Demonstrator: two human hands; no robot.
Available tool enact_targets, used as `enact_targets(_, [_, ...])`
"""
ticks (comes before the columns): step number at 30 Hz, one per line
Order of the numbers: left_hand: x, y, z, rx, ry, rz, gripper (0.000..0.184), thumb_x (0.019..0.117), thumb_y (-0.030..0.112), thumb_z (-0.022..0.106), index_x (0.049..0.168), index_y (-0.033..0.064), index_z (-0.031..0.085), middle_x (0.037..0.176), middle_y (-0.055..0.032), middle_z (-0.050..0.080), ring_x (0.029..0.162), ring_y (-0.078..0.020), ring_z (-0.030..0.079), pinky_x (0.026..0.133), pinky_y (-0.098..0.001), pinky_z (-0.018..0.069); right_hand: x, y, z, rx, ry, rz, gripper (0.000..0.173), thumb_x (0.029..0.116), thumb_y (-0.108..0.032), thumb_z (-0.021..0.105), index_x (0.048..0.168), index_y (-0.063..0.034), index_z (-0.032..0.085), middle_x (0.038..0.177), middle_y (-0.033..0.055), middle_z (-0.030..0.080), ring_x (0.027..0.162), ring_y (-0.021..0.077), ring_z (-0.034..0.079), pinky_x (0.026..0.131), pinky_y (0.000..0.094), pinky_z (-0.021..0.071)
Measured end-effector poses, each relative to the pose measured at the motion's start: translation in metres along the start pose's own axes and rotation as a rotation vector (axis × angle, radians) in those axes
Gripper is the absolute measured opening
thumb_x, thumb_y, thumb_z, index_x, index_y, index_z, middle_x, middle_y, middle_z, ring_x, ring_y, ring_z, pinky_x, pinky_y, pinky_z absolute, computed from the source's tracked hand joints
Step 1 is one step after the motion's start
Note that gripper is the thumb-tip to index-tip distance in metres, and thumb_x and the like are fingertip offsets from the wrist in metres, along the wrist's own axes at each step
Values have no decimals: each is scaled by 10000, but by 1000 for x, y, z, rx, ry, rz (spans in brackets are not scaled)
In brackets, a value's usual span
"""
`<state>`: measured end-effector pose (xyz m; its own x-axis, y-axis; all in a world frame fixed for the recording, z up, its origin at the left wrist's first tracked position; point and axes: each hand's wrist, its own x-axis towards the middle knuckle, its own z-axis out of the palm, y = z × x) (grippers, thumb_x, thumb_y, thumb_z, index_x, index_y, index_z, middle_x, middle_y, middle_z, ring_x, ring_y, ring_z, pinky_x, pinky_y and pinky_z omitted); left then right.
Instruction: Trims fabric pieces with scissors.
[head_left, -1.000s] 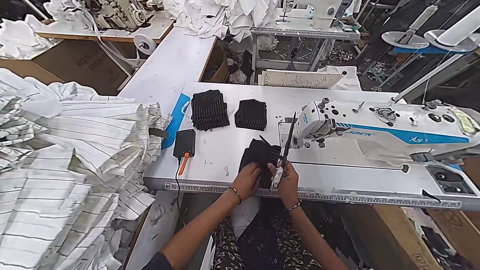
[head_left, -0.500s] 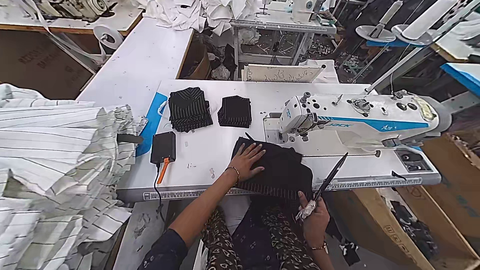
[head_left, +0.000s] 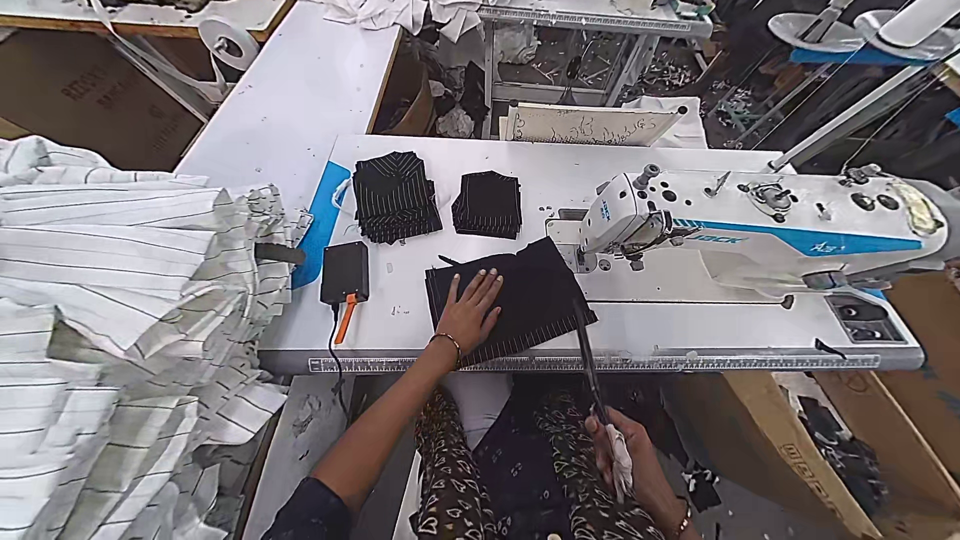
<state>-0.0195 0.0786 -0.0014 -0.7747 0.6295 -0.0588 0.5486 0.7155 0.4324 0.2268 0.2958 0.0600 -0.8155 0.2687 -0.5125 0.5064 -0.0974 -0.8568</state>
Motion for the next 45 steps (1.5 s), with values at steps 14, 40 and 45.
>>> enact_targets(14, [17, 12, -3, 27, -261, 58, 583, 1111, 379, 218, 1660, 193, 156, 1731, 40, 98, 1598, -174, 16, 1244, -603, -52, -4, 16, -3, -319, -260, 223, 274, 967, -402, 647, 883, -145, 599, 640, -124, 507, 556, -27, 486, 574, 181, 438])
enact_targets(40, [14, 9, -4, 43, -296, 121, 710, 1081, 481, 288, 1658, 111, 100, 1737, -26, 46, 1600, -212, -30, 1242, -596, -59, 14, 20, 33, -176, -219, 198, 310, 998, -336, 647, 774, -141, 557, 545, -93, 516, 464, -3, 502, 487, 169, 433])
enact_targets(45, [13, 11, -4, 59, -303, 135, 806, 1052, 558, 338, 1655, 88, 81, 1737, -55, 33, 1600, -214, -22, 1243, -592, -62, 28, 6, 35, -107, -296, 256, 325, 1016, -405, 594, 828, -148, 535, 567, -86, 494, 470, 14, 495, 485, 177, 437])
